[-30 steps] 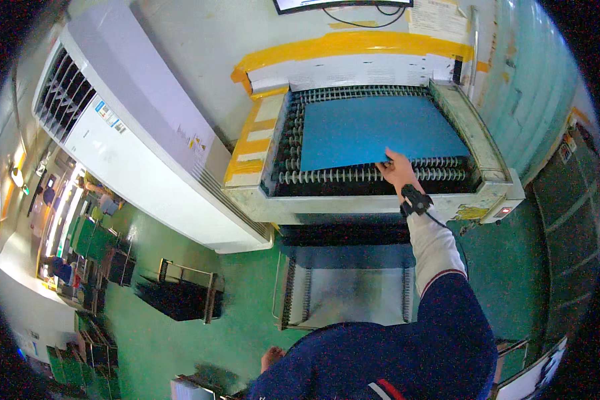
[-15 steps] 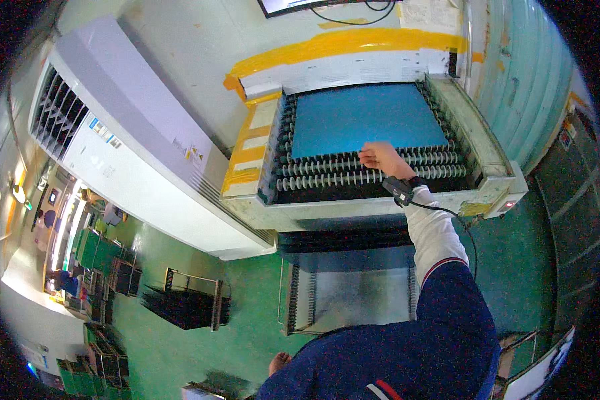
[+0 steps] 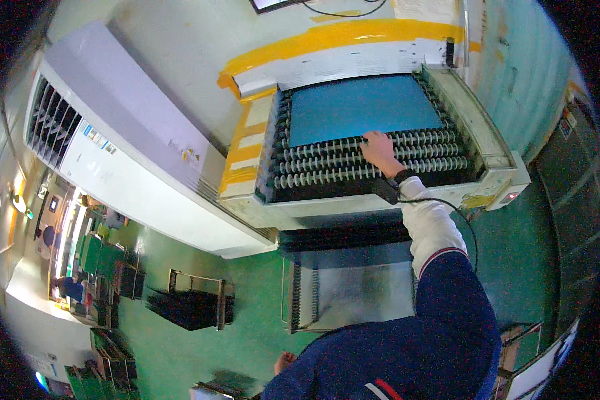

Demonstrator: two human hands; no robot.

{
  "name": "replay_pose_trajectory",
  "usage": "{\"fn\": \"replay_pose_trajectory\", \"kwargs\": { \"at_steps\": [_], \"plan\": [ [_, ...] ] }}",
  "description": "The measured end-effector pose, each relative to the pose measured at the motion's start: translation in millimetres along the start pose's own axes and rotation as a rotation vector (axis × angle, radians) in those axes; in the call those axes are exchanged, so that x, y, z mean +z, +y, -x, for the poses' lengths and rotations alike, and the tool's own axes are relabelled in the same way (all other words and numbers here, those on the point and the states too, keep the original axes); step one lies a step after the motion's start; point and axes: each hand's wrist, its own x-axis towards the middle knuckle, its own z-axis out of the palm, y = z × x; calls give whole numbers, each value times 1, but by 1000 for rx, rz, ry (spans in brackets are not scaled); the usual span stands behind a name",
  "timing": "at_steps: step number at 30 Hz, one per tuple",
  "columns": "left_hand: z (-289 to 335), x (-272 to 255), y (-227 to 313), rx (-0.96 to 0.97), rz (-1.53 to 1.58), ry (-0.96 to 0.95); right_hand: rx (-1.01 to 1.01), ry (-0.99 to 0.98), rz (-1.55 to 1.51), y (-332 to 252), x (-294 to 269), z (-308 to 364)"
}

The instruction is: Placing glass panels into a conveyorized machine for processing.

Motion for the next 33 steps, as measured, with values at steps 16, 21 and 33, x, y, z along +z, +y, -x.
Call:
{"fn": "replay_pose_trajectory", "kwargs": {
  "at_steps": [16, 21, 33],
  "plan": [
    [-21, -14, 2, 422, -1180, -16, -218, -58, -237, -27, -19, 29],
    [-16, 41, 8, -51, -190, -92, -164, -236, -579, -52, -68, 116],
    [-23, 72, 19, -107, -232, 50, -297, -352, -319, -37, -67, 262]
  ]
}}
